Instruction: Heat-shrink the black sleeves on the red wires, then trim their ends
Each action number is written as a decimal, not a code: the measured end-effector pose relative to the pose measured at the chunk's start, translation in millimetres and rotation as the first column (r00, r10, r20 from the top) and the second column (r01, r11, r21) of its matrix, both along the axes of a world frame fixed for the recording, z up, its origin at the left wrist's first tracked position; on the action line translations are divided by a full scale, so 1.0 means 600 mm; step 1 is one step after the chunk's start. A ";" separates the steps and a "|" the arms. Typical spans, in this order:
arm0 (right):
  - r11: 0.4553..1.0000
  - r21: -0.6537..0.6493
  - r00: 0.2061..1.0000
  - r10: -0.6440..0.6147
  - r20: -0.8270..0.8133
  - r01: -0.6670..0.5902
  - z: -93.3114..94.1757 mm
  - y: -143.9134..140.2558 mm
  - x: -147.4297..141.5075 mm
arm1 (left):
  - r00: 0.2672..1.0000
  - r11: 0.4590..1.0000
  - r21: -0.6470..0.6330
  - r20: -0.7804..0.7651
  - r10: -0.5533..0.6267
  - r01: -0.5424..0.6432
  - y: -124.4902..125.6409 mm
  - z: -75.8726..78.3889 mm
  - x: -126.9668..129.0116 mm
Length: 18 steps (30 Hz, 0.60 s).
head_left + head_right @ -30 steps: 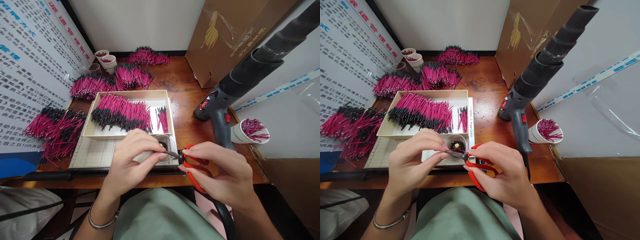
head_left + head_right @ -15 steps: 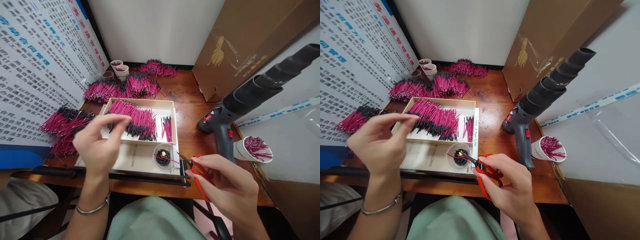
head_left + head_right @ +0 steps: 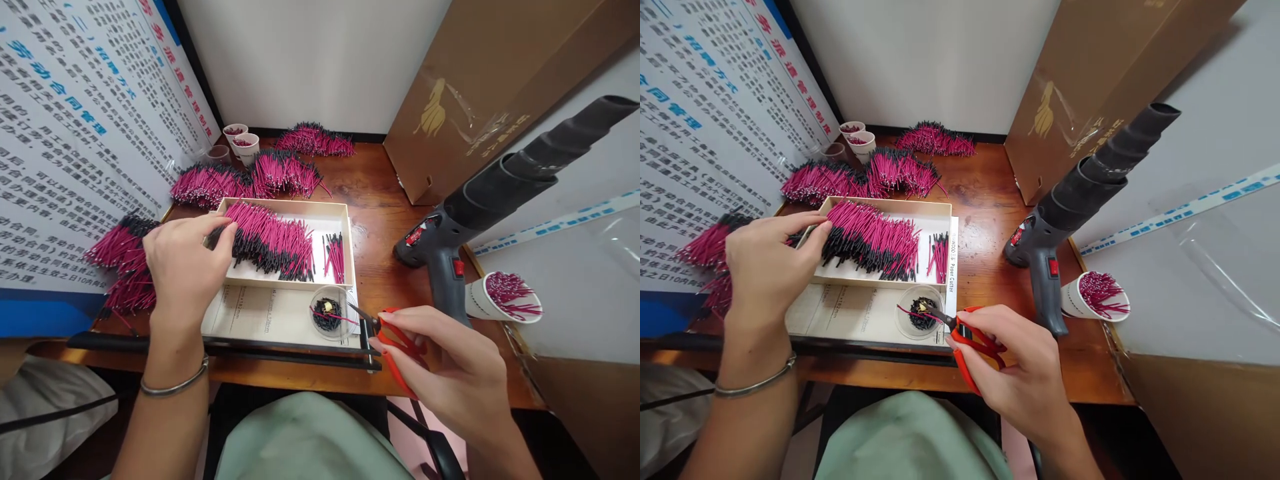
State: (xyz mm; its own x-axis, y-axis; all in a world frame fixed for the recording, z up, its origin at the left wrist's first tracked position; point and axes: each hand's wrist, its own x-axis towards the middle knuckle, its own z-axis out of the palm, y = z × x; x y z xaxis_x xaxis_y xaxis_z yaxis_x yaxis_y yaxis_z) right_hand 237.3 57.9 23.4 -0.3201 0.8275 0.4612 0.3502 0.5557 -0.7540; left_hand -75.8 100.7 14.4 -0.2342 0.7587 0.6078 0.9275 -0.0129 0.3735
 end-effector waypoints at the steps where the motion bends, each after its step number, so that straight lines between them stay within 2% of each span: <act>1: 1.000 0.003 1.000 0.006 0.006 -0.006 0.002 0.000 0.000 | 0.992 0.992 0.026 0.019 -0.122 0.121 -0.007 0.008 0.012; 3: 1.000 0.007 1.000 0.014 0.010 -0.014 0.003 0.000 0.001 | 0.921 0.923 0.084 0.071 -0.382 0.376 -0.022 0.026 0.043; 5: 1.000 0.007 1.000 0.019 0.019 -0.019 0.002 0.000 0.001 | 0.770 0.772 0.032 0.060 -0.635 0.635 -0.036 0.041 0.080; 6: 1.000 0.010 1.000 0.022 0.023 -0.022 0.002 0.001 0.001 | 0.685 0.686 0.009 0.061 -0.726 0.727 -0.042 0.046 0.097; 8: 0.999 0.021 0.999 0.032 0.026 -0.033 0.002 0.002 0.002 | 0.574 0.574 -0.015 0.037 -0.818 0.818 -0.048 0.047 0.124; 10: 0.999 0.033 0.999 0.040 0.034 -0.041 0.003 0.003 0.002 | 0.523 0.523 -0.018 -0.015 -0.852 0.852 -0.048 0.043 0.136; 12: 0.999 0.031 0.998 0.043 0.056 -0.045 0.005 0.003 0.005 | 0.519 0.521 -0.010 -0.057 -0.853 0.854 -0.043 0.038 0.133; 13: 0.999 0.026 0.997 0.042 0.063 -0.043 0.005 0.003 0.006 | 0.539 0.540 -0.004 -0.071 -0.840 0.842 -0.039 0.037 0.128; 18: 1.000 -0.020 0.998 0.021 0.055 -0.020 0.002 -0.001 0.015 | 0.728 0.734 -0.017 -0.113 -0.676 0.679 -0.004 0.039 0.106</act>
